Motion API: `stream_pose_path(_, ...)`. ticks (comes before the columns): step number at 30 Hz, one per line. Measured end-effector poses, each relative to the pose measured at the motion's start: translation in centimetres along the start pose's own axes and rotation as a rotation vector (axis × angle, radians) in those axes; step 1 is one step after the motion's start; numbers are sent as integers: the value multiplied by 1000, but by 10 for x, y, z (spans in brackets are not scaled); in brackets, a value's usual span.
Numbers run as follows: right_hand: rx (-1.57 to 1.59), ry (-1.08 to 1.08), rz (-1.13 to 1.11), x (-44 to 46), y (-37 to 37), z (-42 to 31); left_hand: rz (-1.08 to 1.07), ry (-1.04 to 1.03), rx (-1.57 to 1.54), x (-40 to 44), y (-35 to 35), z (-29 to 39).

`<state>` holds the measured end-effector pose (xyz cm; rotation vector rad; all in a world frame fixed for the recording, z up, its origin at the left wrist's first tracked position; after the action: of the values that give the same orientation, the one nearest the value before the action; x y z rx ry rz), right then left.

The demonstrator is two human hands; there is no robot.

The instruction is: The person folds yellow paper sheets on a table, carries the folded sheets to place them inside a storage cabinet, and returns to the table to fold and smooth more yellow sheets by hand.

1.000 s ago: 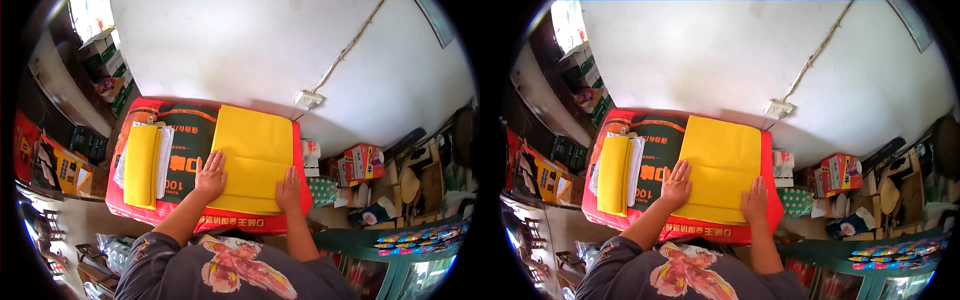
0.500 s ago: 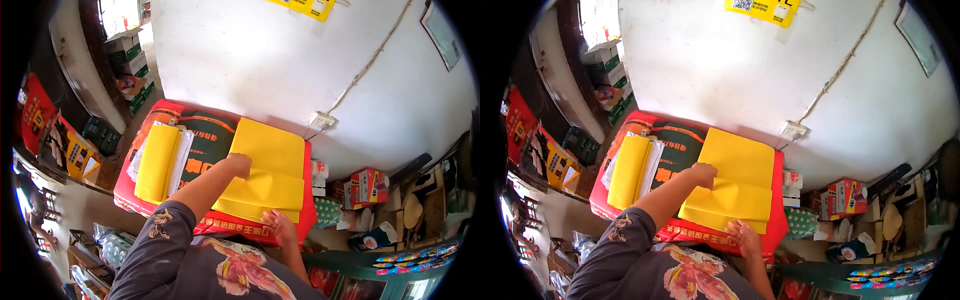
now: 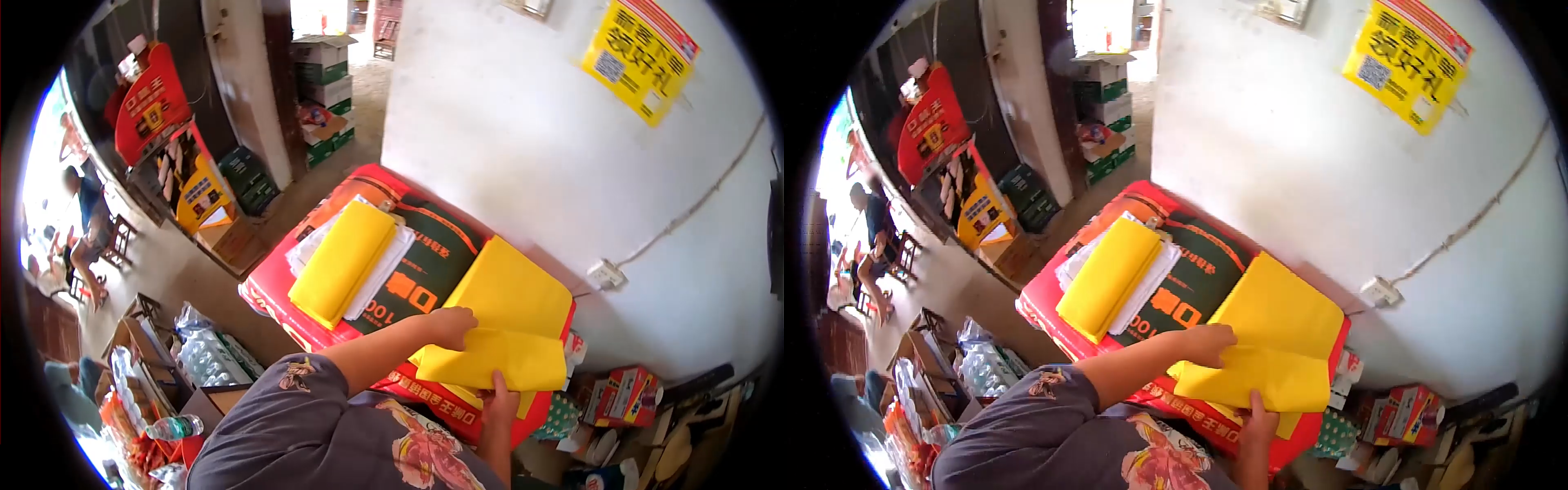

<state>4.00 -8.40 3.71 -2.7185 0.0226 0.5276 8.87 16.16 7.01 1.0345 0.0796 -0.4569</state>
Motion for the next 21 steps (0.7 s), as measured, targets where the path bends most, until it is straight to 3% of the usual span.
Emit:
stream_pose_path(2, -9, -4, -164, -8, -23, -21, 123, -55, -149, -33, 6, -23)
stream_pose_path(4, -11, -8, -317, -6, -48, -26, -29, -209, -1019, -64, 2, -49)
stream_pose_path(6, -155, 0, -533, -1, -77, -26, -172, -232, -1152, -95, 5, -72)
stream_pose_path(12, -35, -105, -707, 44, -208, 2, 237, 273, -905, -205, 27, -136)
stream_pose_path(13, -33, -105, -717, 46, -236, 7, 238, 273, -904, -220, 33, -139)
stream_pose_path(15, 23, -88, -783, 51, -289, 22, 476, 303, -1181, -241, 45, -148)
stream_pose_path(18, 23, -76, -858, 87, -333, 76, 636, 399, -1143, -241, 39, -187)
stream_pose_path(19, -137, -106, -764, 95, -340, 89, 658, 509, -908, -233, 21, -213)
stream_pose_path(20, -138, -104, -755, 113, -337, 116, 650, 505, -911, -227, 10, -225)
stream_pose_path(21, -403, 21, -693, 138, -327, 152, 565, 716, -608, -223, 2, -235)
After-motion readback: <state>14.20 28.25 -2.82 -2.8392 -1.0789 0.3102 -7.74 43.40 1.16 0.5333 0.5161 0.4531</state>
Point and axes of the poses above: each hand's wrist, its own x-axis towards the middle knuckle, its own y-axis out of the back of the hand, z = x × y, the point moved 1 cm from there along x, towards the middle knuckle, and after that the axes turned 10 degrees about x, right-handed, at the moved point
